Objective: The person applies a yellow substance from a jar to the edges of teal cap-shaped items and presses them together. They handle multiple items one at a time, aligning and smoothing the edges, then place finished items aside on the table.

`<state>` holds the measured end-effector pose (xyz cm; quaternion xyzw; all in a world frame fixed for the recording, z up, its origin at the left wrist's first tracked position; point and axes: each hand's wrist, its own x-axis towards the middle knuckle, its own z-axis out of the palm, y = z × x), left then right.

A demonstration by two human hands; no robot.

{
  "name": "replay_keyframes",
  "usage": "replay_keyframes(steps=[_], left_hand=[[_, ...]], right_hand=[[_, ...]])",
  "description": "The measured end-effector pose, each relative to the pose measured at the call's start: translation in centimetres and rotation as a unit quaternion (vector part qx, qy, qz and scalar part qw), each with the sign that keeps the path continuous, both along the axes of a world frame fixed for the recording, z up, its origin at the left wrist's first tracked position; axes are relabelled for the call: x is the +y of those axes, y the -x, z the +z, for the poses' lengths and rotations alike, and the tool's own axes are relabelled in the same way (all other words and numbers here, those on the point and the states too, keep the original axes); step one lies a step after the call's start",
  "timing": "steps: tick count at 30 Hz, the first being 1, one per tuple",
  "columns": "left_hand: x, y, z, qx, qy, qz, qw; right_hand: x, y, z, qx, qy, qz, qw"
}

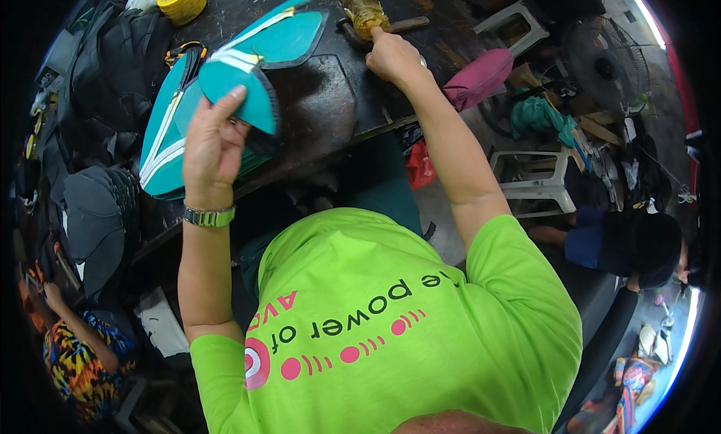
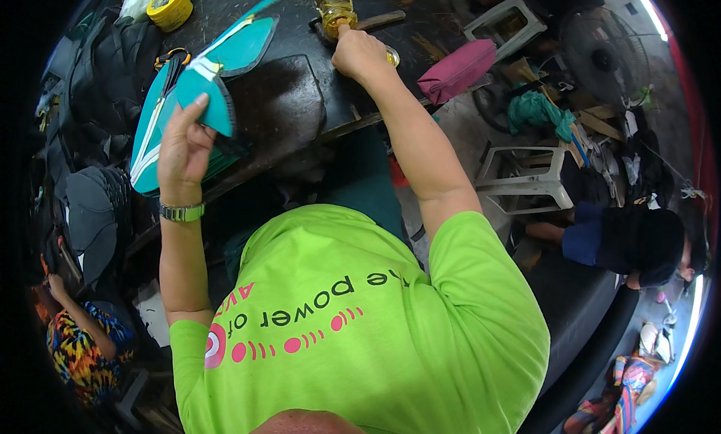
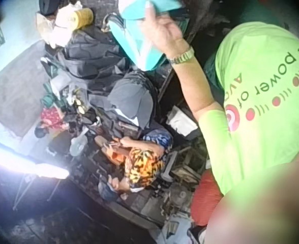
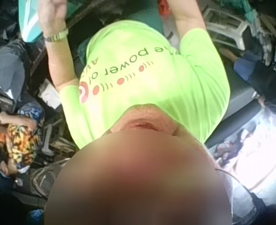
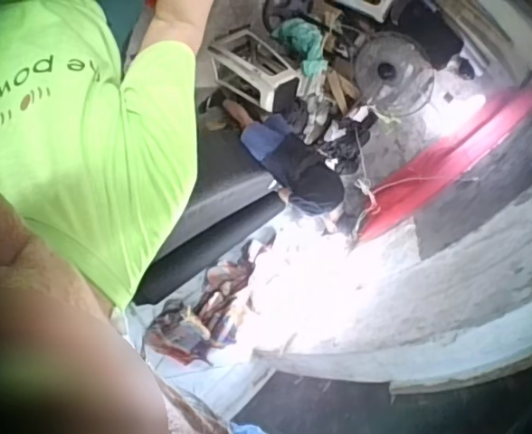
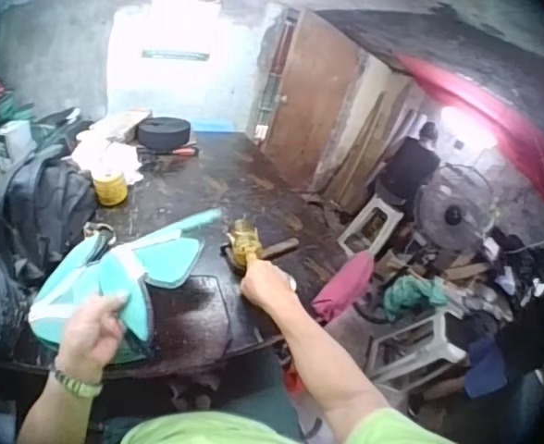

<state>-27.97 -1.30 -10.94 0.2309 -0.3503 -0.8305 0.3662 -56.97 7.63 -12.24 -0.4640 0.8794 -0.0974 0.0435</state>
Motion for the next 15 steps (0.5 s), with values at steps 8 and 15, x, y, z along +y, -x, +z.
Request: replay_keyframes(steps=[8, 15], left_hand=[[4.6, 0.7, -1.1, -0.024, -0.025, -0.150, 0.988], [8.0, 3.6, -4.2, -0.015, 0.014, -0.039, 0.999]], right_hand=[[1.6, -0.5, -0.1, 0.039, 0.012, 0.033, 0.999], [6.6, -1.5, 0.9, -0.327, 0.339, 0.016, 0.882]])
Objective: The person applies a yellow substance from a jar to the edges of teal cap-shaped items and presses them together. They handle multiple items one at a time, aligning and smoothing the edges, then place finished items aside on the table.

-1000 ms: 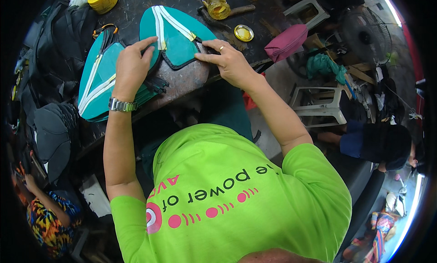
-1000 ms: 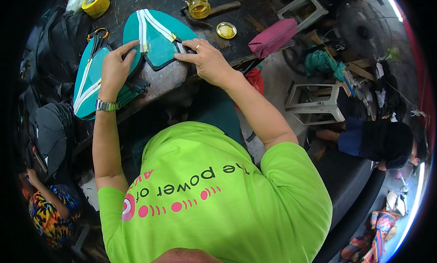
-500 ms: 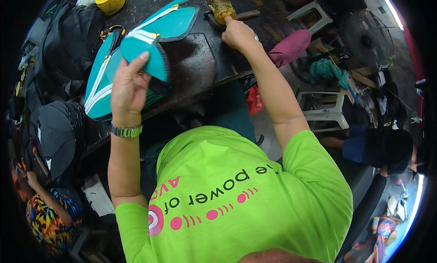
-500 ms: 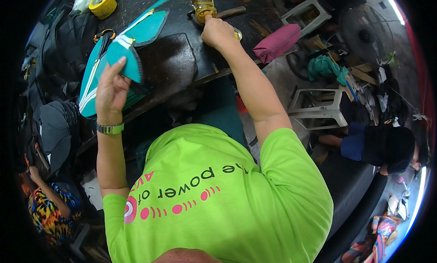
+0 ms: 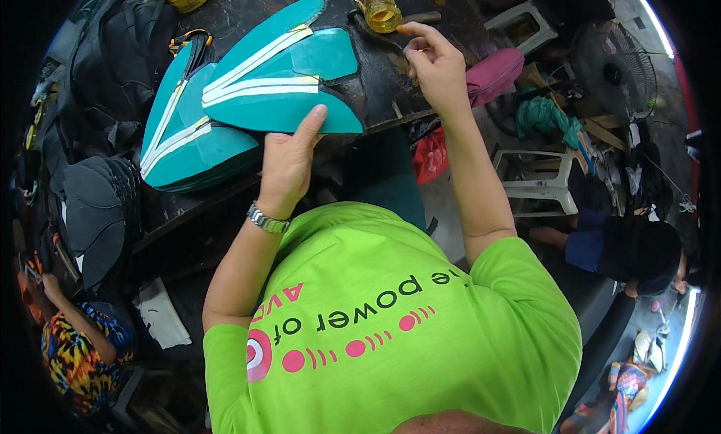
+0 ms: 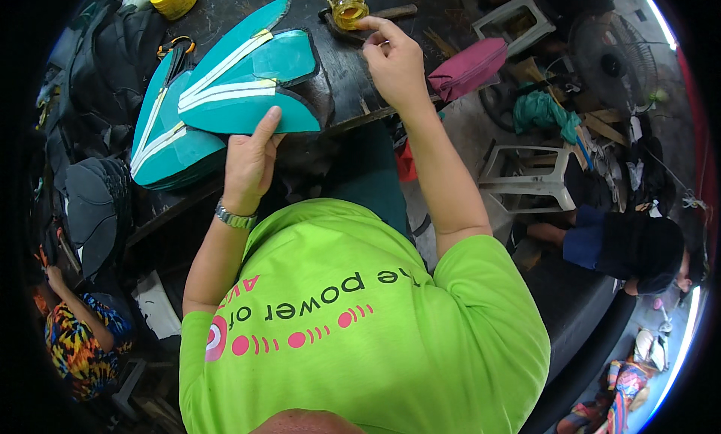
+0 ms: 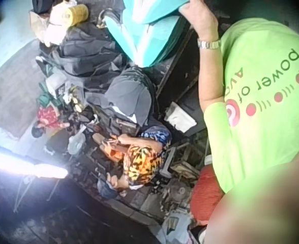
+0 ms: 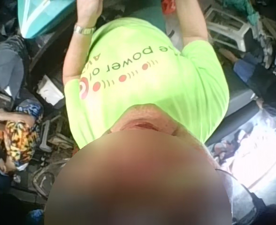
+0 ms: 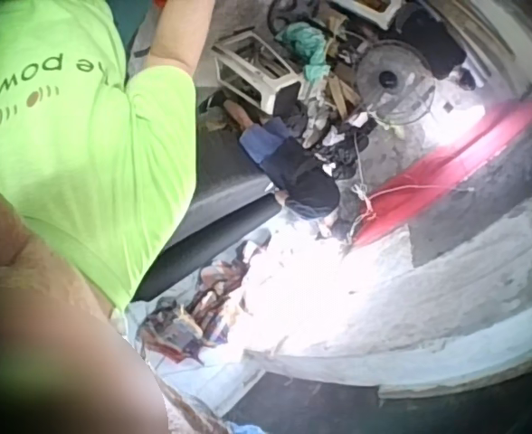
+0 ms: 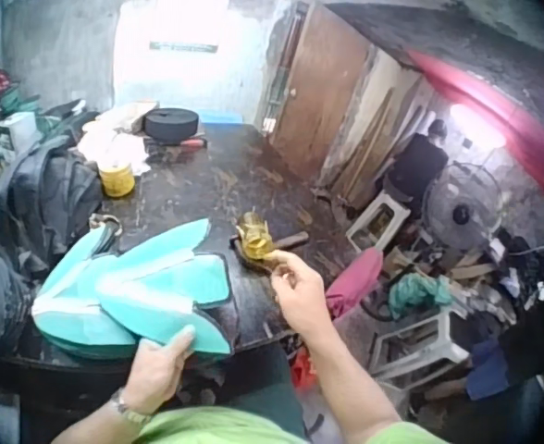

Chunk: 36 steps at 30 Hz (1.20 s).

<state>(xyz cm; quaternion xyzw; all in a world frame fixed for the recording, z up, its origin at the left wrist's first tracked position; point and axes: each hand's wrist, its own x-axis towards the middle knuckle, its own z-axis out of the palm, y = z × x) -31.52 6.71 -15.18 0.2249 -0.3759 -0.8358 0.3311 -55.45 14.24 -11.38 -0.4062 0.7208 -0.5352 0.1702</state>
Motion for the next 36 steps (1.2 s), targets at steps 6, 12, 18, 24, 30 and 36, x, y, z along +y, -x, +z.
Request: replay_keyframes(steps=[6, 12, 18, 24, 30, 36], left_hand=[[1.9, 1.7, -1.7, -0.022, 0.025, 0.066, 0.997], [3.0, 1.3, -2.3, -0.089, 0.043, 0.098, 0.990], [2.2, -1.7, -2.4, -0.194, 0.484, 0.193, 0.831], [-1.6, -7.7, 2.7, 0.009, 0.211, 0.082, 0.974], [-2.9, -7.9, 4.1, -0.295, 0.414, 0.059, 0.859], [-2.0, -7.3, 2.9, -0.351, 0.460, 0.118, 0.807]], right_hand=[[1.5, -7.6, -4.1, 0.028, 0.097, 0.023, 0.995], [1.1, -9.6, -5.9, -0.093, 0.157, 0.029, 0.983], [1.3, -8.3, -3.2, -0.255, 0.146, 0.151, 0.944], [0.4, -4.5, -1.8, -0.102, 0.032, 0.183, 0.977], [-1.5, -5.2, -3.5, -0.007, 0.001, 0.157, 0.988], [-1.2, -5.3, -5.0, 0.190, 0.041, 0.053, 0.979]])
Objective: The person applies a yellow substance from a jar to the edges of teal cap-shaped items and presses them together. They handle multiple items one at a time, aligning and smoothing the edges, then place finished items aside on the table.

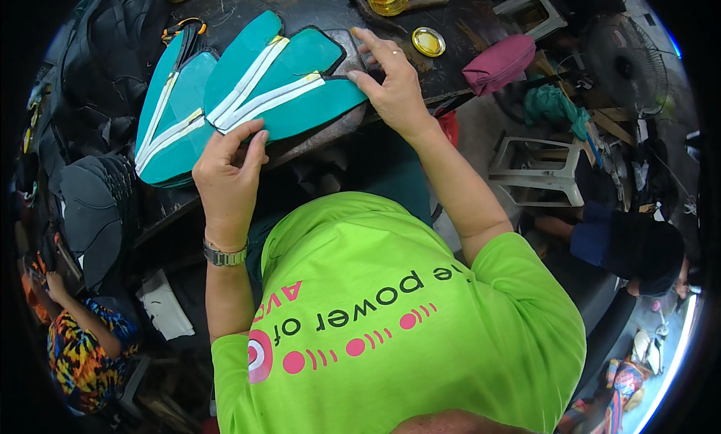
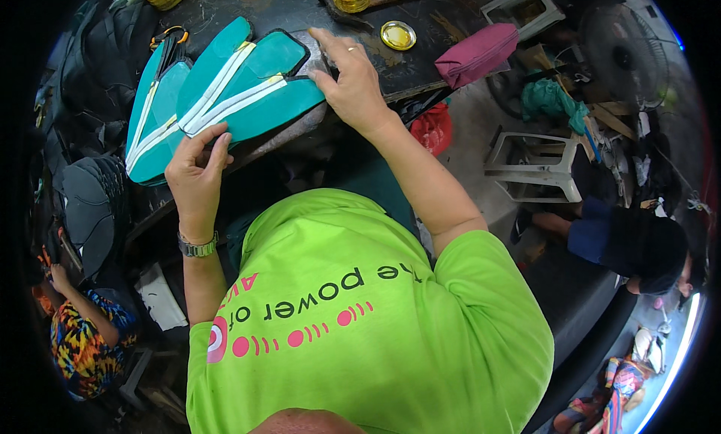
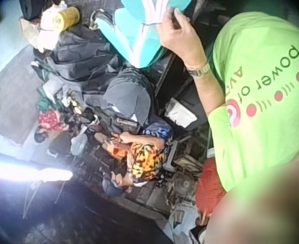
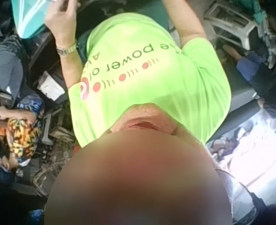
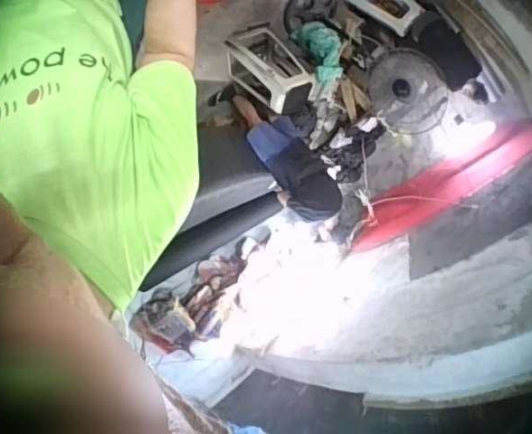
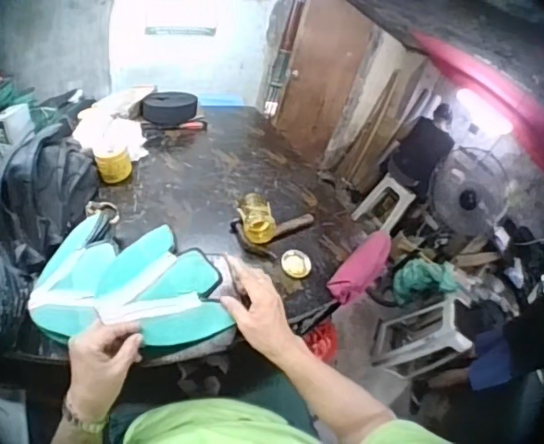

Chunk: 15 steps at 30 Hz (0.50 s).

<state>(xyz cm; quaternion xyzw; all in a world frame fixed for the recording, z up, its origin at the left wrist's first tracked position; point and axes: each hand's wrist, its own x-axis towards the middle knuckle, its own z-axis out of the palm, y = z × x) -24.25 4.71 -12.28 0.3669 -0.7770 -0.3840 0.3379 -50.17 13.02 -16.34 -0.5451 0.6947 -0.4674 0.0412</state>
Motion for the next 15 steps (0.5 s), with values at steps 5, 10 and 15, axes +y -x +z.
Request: replay_keyframes(steps=[5, 10, 15], left_hand=[[0.2, 0.2, -0.3, -0.013, 0.039, 0.012, 0.999], [0.3, 0.2, -0.3, -0.006, 0.046, 0.012, 0.999], [0.3, 0.2, -0.4, -0.012, 0.056, 0.012, 0.998]], right_hand=[[-0.1, -0.6, -1.6, 0.009, -0.001, -0.019, 1.000], [-0.8, -0.8, -2.7, 0.067, -0.055, -0.032, 0.996], [-1.1, -1.3, -2.9, 0.072, -0.075, -0.037, 0.994]])
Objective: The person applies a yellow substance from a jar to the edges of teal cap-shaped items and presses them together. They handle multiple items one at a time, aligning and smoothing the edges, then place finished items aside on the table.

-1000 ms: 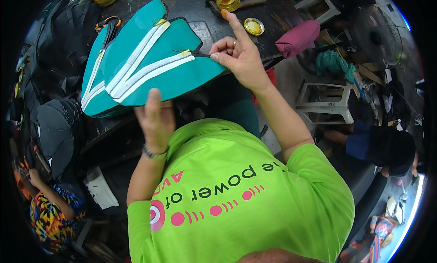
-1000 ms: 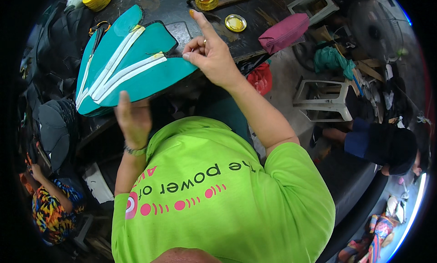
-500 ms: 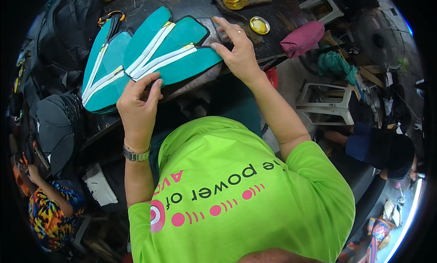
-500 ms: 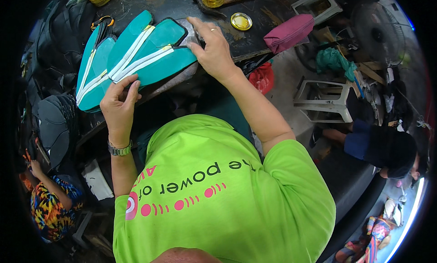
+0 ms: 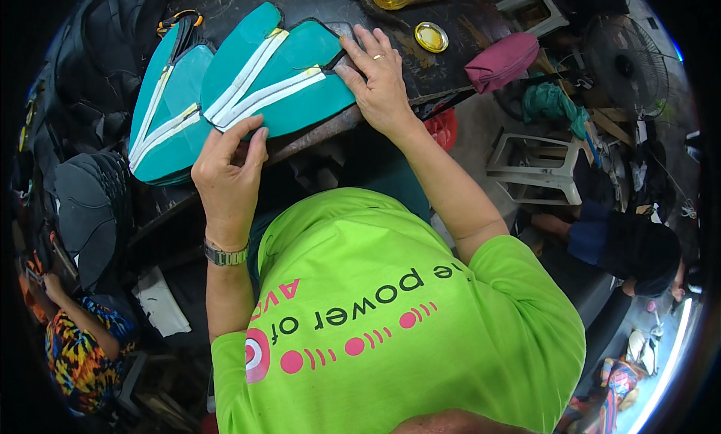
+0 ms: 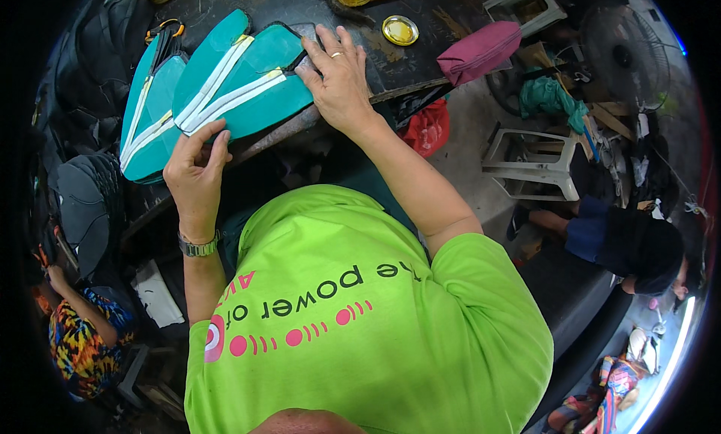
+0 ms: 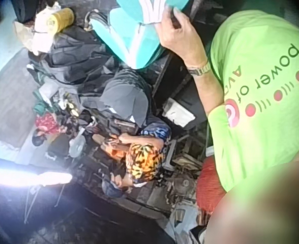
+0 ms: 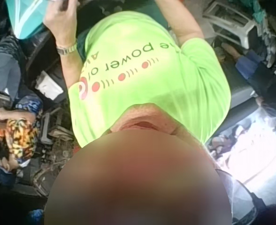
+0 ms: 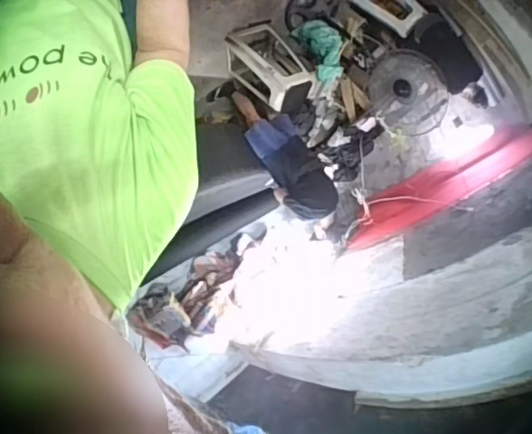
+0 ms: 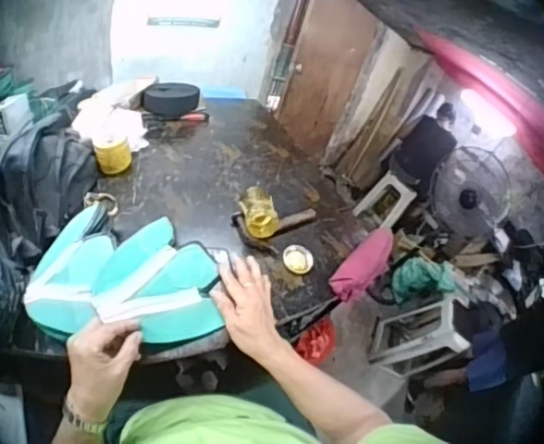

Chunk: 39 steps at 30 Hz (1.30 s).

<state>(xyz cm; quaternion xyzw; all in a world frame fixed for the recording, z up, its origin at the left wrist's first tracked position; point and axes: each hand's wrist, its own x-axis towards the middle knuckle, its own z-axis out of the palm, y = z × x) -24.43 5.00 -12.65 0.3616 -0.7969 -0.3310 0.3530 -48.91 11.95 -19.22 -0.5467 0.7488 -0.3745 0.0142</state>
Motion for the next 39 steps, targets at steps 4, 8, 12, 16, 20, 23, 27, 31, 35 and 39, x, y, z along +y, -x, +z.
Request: replay_keyframes(steps=[4, 8, 12, 16, 20, 23, 27, 31, 35, 39], left_hand=[[0.1, 0.1, -0.1, 0.003, 0.003, 0.000, 1.000], [0.2, 0.1, -0.1, 0.008, -0.008, -0.003, 1.000], [0.3, 0.4, 0.4, 0.009, 0.003, -0.007, 1.000], [-0.4, 1.1, 1.5, -0.010, 0.053, -0.019, 0.998], [-3.3, 1.5, 3.1, -0.067, 0.136, -0.039, 0.988], [-7.0, 3.0, 3.3, -0.138, 0.180, -0.040, 0.973], [-9.2, 5.7, 1.8, -0.176, 0.202, -0.032, 0.963], [-9.6, 6.4, 0.6, -0.171, 0.203, -0.032, 0.964], [-9.7, 6.1, 0.0, -0.163, 0.206, -0.036, 0.964], [-9.9, 6.0, -0.4, -0.151, 0.205, -0.041, 0.966]], right_hand=[[0.5, -0.3, 0.4, -0.002, -0.006, 0.018, 1.000], [1.0, -0.7, 0.7, 0.027, -0.031, 0.038, 0.998], [0.9, 0.3, 1.0, 0.099, -0.037, 0.073, 0.992], [0.1, 2.4, 1.6, 0.115, -0.032, 0.145, 0.982], [-0.5, 3.7, 2.1, 0.154, -0.022, 0.202, 0.967], [-1.0, 3.9, 2.0, 0.183, -0.033, 0.204, 0.961], [-1.2, 4.0, 1.4, 0.189, -0.048, 0.197, 0.961], [-1.1, 4.3, 1.1, 0.177, -0.042, 0.209, 0.961], [-0.5, 4.7, 1.4, 0.203, -0.039, 0.222, 0.953], [1.1, 4.3, 2.1, 0.226, -0.031, 0.233, 0.945]])
